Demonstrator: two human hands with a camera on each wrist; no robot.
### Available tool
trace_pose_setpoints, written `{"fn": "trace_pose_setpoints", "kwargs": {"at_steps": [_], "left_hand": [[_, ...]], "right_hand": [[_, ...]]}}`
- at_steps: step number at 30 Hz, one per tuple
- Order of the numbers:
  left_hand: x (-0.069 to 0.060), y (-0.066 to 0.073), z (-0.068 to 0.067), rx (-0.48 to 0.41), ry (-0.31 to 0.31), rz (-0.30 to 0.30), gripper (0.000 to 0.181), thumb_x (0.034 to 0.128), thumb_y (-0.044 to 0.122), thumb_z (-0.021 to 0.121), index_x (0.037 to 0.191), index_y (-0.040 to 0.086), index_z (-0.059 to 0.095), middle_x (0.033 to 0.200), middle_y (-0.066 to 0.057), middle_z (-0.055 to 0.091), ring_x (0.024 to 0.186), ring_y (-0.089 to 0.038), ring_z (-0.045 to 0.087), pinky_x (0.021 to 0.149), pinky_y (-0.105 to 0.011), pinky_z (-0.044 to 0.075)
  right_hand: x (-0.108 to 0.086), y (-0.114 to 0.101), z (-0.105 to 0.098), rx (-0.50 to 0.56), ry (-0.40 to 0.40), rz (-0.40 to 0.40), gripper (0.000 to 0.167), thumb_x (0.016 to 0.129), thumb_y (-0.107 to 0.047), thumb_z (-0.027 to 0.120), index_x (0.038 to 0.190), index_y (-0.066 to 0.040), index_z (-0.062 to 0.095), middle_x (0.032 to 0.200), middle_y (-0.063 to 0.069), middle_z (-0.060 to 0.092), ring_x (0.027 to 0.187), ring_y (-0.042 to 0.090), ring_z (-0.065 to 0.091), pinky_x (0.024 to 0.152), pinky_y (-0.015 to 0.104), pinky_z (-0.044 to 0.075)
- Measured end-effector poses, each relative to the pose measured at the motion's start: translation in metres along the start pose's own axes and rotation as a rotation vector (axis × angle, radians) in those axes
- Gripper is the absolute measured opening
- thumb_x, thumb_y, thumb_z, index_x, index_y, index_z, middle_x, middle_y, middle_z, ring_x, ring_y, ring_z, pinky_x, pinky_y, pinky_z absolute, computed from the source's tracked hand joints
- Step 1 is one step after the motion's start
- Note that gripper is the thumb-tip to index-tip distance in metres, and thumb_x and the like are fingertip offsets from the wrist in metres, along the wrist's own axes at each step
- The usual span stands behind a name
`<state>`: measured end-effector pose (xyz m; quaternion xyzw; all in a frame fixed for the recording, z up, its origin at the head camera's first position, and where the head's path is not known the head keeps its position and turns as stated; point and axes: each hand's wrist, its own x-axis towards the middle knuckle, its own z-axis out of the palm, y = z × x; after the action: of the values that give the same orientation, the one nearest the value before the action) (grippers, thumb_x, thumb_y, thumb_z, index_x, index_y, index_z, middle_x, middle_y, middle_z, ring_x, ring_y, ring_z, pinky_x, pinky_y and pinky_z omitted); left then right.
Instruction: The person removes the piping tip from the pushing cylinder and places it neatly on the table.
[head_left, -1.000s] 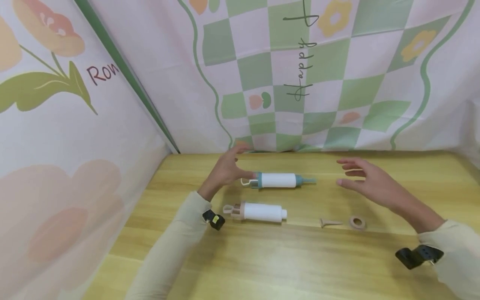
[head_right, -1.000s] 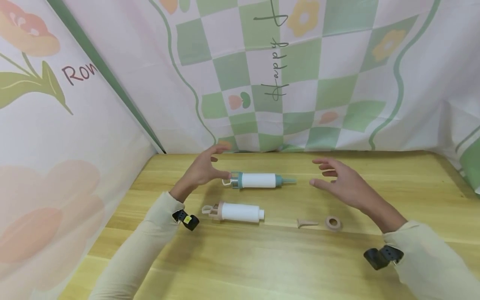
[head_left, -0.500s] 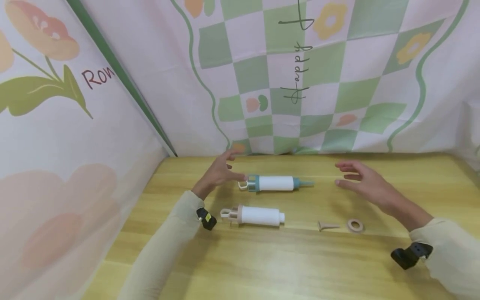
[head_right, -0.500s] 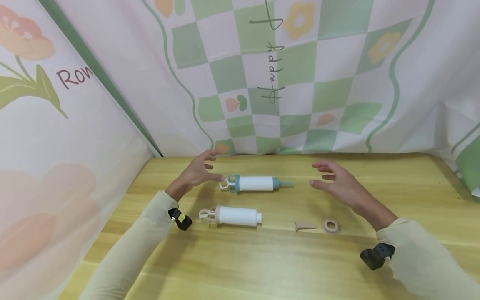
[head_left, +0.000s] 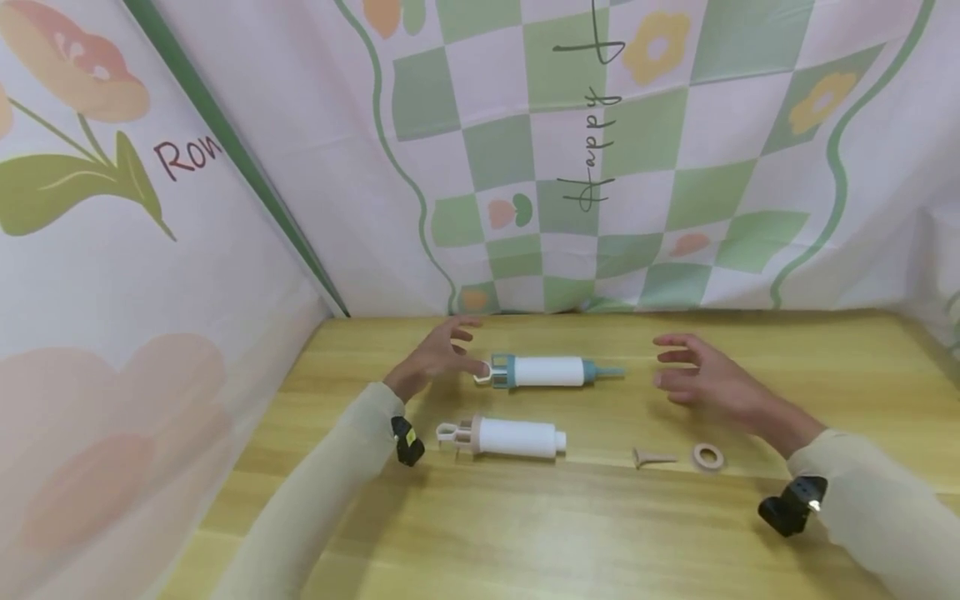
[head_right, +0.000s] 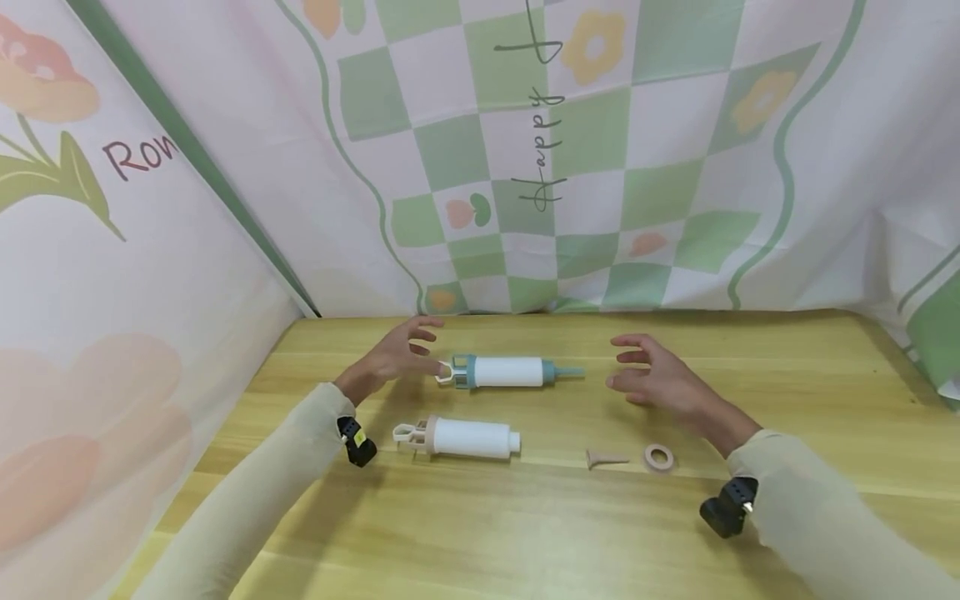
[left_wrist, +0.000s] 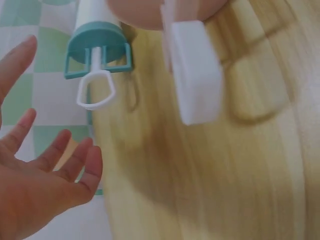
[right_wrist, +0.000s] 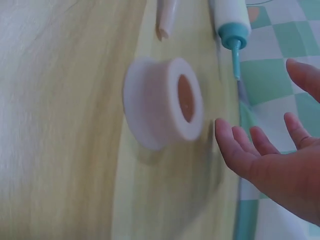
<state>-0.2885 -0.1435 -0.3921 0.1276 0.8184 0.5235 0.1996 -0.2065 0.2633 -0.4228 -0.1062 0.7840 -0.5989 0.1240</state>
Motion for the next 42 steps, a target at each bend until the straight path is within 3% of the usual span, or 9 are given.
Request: {"fn": "trace_pose_setpoints", "kwargs": {"at_steps": [5, 11, 17, 25, 31, 36, 42], "left_hand": [[0.005, -0.009, 0.003, -0.091, -0.004, -0.023, 0.079, 0.0803, 0.007, 0.082, 0.148, 0.013, 0.041, 0.146, -0.026, 0.037, 0.127, -0.040, 0.045, 0.104, -0.052, 0.041], [0.004, -0.014, 0.005, -0.048, -0.050, -0.055, 0.081, 0.0789, 0.008, 0.084, 0.148, 0.012, 0.042, 0.146, -0.023, 0.039, 0.127, -0.039, 0.045, 0.106, -0.051, 0.040], [0.006, -0.014, 0.008, -0.020, -0.093, -0.055, 0.078, 0.0812, 0.010, 0.083, 0.148, 0.009, 0.042, 0.145, -0.022, 0.041, 0.129, -0.038, 0.044, 0.107, -0.050, 0.038], [0.011, -0.013, 0.013, -0.006, -0.091, -0.047, 0.079, 0.0802, 0.011, 0.085, 0.147, 0.010, 0.044, 0.146, -0.021, 0.042, 0.129, -0.036, 0.045, 0.106, -0.047, 0.041], [0.015, -0.012, 0.015, 0.011, -0.113, -0.037, 0.076, 0.0811, 0.010, 0.083, 0.146, 0.009, 0.045, 0.144, -0.020, 0.045, 0.128, -0.034, 0.046, 0.106, -0.045, 0.042], [0.017, -0.011, 0.018, 0.025, -0.137, -0.008, 0.073, 0.0824, 0.008, 0.082, 0.145, 0.006, 0.046, 0.142, -0.018, 0.046, 0.127, -0.032, 0.047, 0.105, -0.043, 0.042], [0.019, -0.012, 0.022, 0.035, -0.149, 0.020, 0.068, 0.0830, 0.004, 0.080, 0.143, 0.003, 0.047, 0.143, -0.017, 0.047, 0.127, -0.032, 0.047, 0.105, -0.042, 0.042]], "right_hand": [[0.007, 0.007, 0.008, 0.068, -0.029, 0.037, 0.073, 0.098, -0.011, 0.064, 0.152, 0.006, 0.018, 0.147, 0.038, 0.026, 0.124, 0.042, 0.046, 0.090, 0.039, 0.055], [0.014, 0.009, 0.020, 0.121, -0.040, 0.077, 0.073, 0.099, -0.013, 0.064, 0.153, 0.005, 0.019, 0.147, 0.035, 0.027, 0.121, 0.032, 0.049, 0.092, 0.040, 0.054], [0.017, 0.004, 0.027, 0.141, 0.014, 0.082, 0.071, 0.099, -0.015, 0.065, 0.151, 0.007, 0.023, 0.148, 0.032, 0.027, 0.114, 0.023, 0.055, 0.092, 0.038, 0.054], [0.023, 0.005, 0.034, 0.203, 0.039, 0.097, 0.069, 0.099, -0.013, 0.064, 0.150, 0.008, 0.023, 0.147, 0.031, 0.027, 0.115, 0.027, 0.055, 0.094, 0.037, 0.053], [0.028, 0.004, 0.038, 0.256, 0.034, 0.104, 0.067, 0.100, -0.013, 0.062, 0.149, 0.011, 0.023, 0.144, 0.030, 0.029, 0.110, 0.018, 0.057, 0.095, 0.038, 0.052], [0.034, 0.001, 0.042, 0.255, 0.032, 0.107, 0.065, 0.099, -0.012, 0.063, 0.148, 0.011, 0.026, 0.145, 0.030, 0.031, 0.108, 0.016, 0.058, 0.096, 0.038, 0.052], [0.041, 0.004, 0.046, 0.229, 0.023, 0.100, 0.064, 0.097, -0.007, 0.065, 0.146, 0.012, 0.029, 0.144, 0.033, 0.033, 0.107, 0.023, 0.061, 0.092, 0.038, 0.054]]}}
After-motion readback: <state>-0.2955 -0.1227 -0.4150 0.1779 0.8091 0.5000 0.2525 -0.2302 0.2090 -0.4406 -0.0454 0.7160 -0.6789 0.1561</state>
